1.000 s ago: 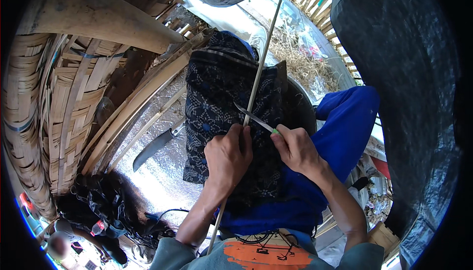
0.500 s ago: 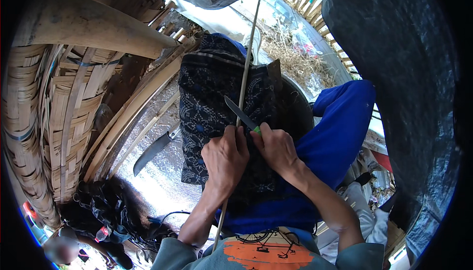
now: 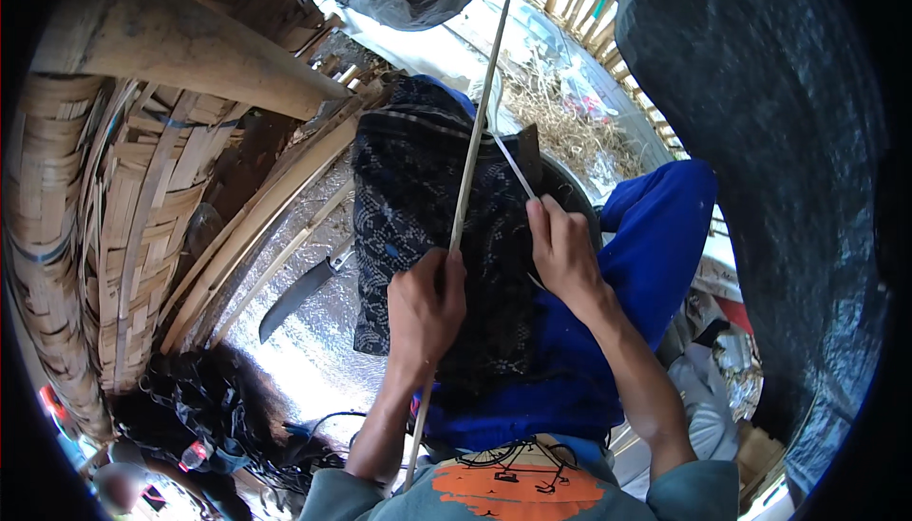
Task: The person shaves down a bamboo stick using a knife.
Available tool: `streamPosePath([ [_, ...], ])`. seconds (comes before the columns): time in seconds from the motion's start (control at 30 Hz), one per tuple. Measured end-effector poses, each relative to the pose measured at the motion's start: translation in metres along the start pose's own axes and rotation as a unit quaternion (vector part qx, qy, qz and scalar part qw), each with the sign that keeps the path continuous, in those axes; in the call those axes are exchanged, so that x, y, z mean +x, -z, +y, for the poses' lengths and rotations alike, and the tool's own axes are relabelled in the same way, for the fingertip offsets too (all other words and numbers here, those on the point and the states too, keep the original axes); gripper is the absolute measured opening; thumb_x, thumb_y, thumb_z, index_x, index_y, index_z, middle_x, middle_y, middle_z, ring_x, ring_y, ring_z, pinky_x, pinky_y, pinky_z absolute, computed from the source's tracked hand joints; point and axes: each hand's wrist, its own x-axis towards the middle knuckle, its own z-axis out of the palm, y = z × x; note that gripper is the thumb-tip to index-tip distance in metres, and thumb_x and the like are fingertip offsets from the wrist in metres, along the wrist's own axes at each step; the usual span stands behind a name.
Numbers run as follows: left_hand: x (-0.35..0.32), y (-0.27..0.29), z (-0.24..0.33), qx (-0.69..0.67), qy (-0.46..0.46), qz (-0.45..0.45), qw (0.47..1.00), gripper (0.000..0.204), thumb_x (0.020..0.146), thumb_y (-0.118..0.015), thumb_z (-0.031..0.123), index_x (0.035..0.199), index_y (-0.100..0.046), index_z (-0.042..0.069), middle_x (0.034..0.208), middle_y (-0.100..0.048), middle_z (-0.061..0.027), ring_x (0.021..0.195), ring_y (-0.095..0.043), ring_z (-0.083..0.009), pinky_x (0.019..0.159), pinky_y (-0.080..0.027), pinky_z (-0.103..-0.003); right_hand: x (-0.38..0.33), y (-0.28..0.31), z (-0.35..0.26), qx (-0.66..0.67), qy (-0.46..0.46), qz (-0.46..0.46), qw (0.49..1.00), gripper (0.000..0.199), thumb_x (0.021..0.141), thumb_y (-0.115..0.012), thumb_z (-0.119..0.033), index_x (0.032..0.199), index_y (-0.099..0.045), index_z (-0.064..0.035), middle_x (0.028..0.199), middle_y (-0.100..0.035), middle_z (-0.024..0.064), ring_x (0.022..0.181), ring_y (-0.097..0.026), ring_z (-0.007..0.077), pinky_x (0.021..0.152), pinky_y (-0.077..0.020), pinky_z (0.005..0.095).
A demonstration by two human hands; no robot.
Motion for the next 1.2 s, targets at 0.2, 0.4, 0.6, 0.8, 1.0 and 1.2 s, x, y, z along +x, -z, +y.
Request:
streamPosePath([
  [0.2,0.006,0.003,-0.013,-0.048,0.008,-0.046,0.998,0.029,0.095,-0.054,0.021,0.08,-0.064,-0.001,0.056,-0.057,-0.0168,0.049,-0.059,-0.0286,0.049,-0.041,-0.037,-0.021,0.01,-0.013,0.067,0.064,-0.124,0.988,0.03,0.097,-0.054,-0.021,0.075,-0.048,-0.0008,0.05,-0.049,0.0171,0.047,-0.057,0.0359,0.041,-0.0393,0.0406],
  [0.4,0.008,0.012,-0.018,-0.168,0.112,-0.112,0.973,0.033,0.097,-0.051,0.024,0.079,-0.062,-0.002,0.051,-0.049,-0.0055,0.046,-0.049,-0.0125,0.046,-0.035,-0.031,-0.017,-0.004,-0.009,0.028,0.113,-0.151,0.982,0.032,0.095,-0.058,-0.023,0.074,-0.05,-0.0019,0.05,-0.053,0.0152,0.048,-0.06,0.0345,0.04,-0.0432,0.0408],
  [0.6,0.005,0.007,-0.023,-0.167,0.121,-0.074,0.976,0.036,0.097,-0.052,0.024,0.078,-0.062,-0.004,0.052,-0.049,-0.0025,0.048,-0.045,-0.0073,0.046,-0.033,-0.028,-0.016,-0.011,-0.014,-0.038,0.102,-0.179,0.978,0.033,0.095,-0.059,-0.025,0.072,-0.05,-0.0025,0.047,-0.053,0.0161,0.046,-0.06,0.0353,0.039,-0.0458,0.0419],
  [0.8,-0.01,-0.004,-0.015,-0.151,0.112,-0.052,0.981,0.034,0.096,-0.055,0.023,0.076,-0.063,-0.004,0.051,-0.049,-0.0024,0.049,-0.042,-0.0061,0.046,-0.031,-0.028,0.0,-0.027,-0.007,-0.074,0.058,-0.096,0.991,0.036,0.096,-0.056,-0.027,0.071,-0.052,-0.0013,0.05,-0.055,0.0193,0.051,-0.062,0.0384,0.042,-0.0481,0.0451],
  [1.0,-0.003,0.009,-0.019,-0.193,0.138,-0.081,0.968,0.035,0.097,-0.054,0.023,0.075,-0.063,-0.003,0.05,-0.046,-0.0012,0.048,-0.041,-0.0053,0.045,-0.03,-0.027,0.02,-0.007,-0.01,0.003,0.088,-0.038,0.995,0.035,0.099,-0.051,-0.021,0.072,-0.05,0.0006,0.049,-0.049,0.0201,0.047,-0.056,0.0381,0.04,-0.037,0.0426],
  [1.2,0.001,0.002,-0.02,-0.151,0.077,-0.066,0.983,0.034,0.096,-0.054,0.023,0.075,-0.063,-0.003,0.05,-0.049,-0.0058,0.045,-0.044,-0.0086,0.045,-0.032,-0.029,-0.015,0.012,-0.017,0.056,0.071,-0.192,0.977,0.032,0.097,-0.055,-0.021,0.073,-0.049,-0.0003,0.048,-0.047,0.0176,0.046,-0.054,0.0371,0.04,-0.036,0.0413],
])
